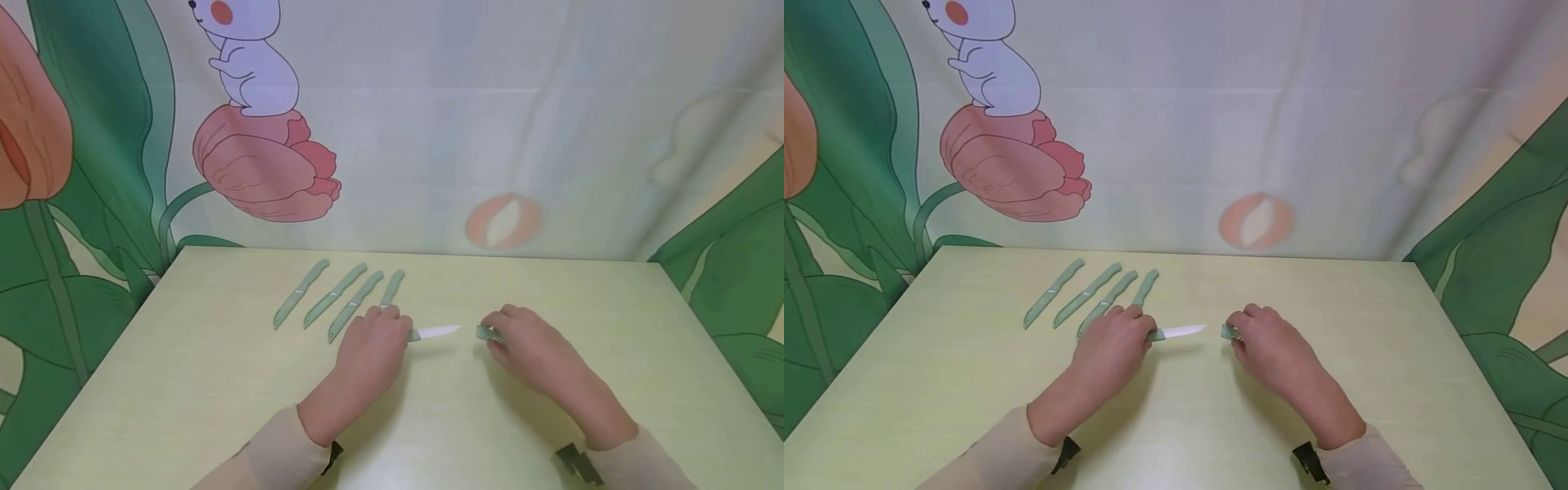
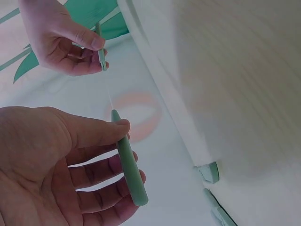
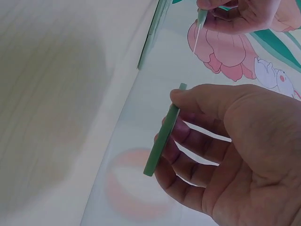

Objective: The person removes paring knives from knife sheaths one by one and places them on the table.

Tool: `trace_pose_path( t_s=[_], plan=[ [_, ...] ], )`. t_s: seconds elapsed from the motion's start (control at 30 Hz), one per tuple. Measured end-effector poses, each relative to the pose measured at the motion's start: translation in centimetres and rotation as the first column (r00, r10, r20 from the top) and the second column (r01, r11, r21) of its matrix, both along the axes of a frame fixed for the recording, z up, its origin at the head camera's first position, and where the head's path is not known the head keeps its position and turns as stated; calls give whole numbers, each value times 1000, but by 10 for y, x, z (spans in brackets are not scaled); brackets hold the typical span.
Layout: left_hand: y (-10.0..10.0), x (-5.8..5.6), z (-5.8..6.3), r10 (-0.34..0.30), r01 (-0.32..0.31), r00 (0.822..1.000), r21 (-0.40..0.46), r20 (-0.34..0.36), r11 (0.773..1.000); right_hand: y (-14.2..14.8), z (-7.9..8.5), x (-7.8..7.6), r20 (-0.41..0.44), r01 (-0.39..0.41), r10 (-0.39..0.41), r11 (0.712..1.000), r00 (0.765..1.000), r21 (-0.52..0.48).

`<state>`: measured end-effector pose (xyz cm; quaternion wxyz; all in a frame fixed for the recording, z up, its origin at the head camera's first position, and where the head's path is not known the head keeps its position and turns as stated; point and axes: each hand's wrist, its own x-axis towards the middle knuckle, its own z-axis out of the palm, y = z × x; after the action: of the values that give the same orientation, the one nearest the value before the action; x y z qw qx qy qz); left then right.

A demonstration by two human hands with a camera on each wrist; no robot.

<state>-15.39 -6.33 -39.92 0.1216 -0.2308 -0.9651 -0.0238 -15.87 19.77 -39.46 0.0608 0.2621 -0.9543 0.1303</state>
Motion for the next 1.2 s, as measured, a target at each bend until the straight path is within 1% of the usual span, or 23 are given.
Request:
trace_pose_path(
  t_s=[0.1, 0.23, 0.37, 0.47, 0.57, 0.73, 0.87, 1.03, 1.2],
  plan=[
    [4, 0, 0, -4, 4, 1000, -6, 4, 1000, 5, 1, 1, 24, 37, -36, 999, 999, -7],
    [12, -1, 1, -5, 5, 1000, -8, 16, 1000, 11, 3, 1, 32, 79, -79, 997, 996, -12],
    [21, -2, 2, -14, 14, 1000, -15, 26, 1000, 19, 3, 2, 40, 121, -121, 993, 992, -5],
    [29, -3, 3, -19, 20, 999, -16, 47, 1000, 26, 3, 1, 54, 149, -150, 989, 987, 7],
    [38, -4, 3, -14, 14, 997, -1, 81, 1000, 33, 3, 0, 73, 178, -179, 984, 981, 16],
    [53, -7, 3, -1, -5, 988, 46, 152, 999, 46, 2, 0, 132, 231, -230, 973, 964, 6],
    [65, -9, 2, 1, -22, 976, 96, 218, 995, 54, 2, 0, 175, 266, -262, 964, 949, -1],
    [80, -11, 1, -8, -40, 948, 146, 318, 988, 63, 2, -1, 219, 305, -297, 952, 929, -1],
    [97, -14, -5, -16, -46, 932, 161, 363, 986, 70, 2, -3, 276, 350, -337, 937, 900, 2]
  ],
)
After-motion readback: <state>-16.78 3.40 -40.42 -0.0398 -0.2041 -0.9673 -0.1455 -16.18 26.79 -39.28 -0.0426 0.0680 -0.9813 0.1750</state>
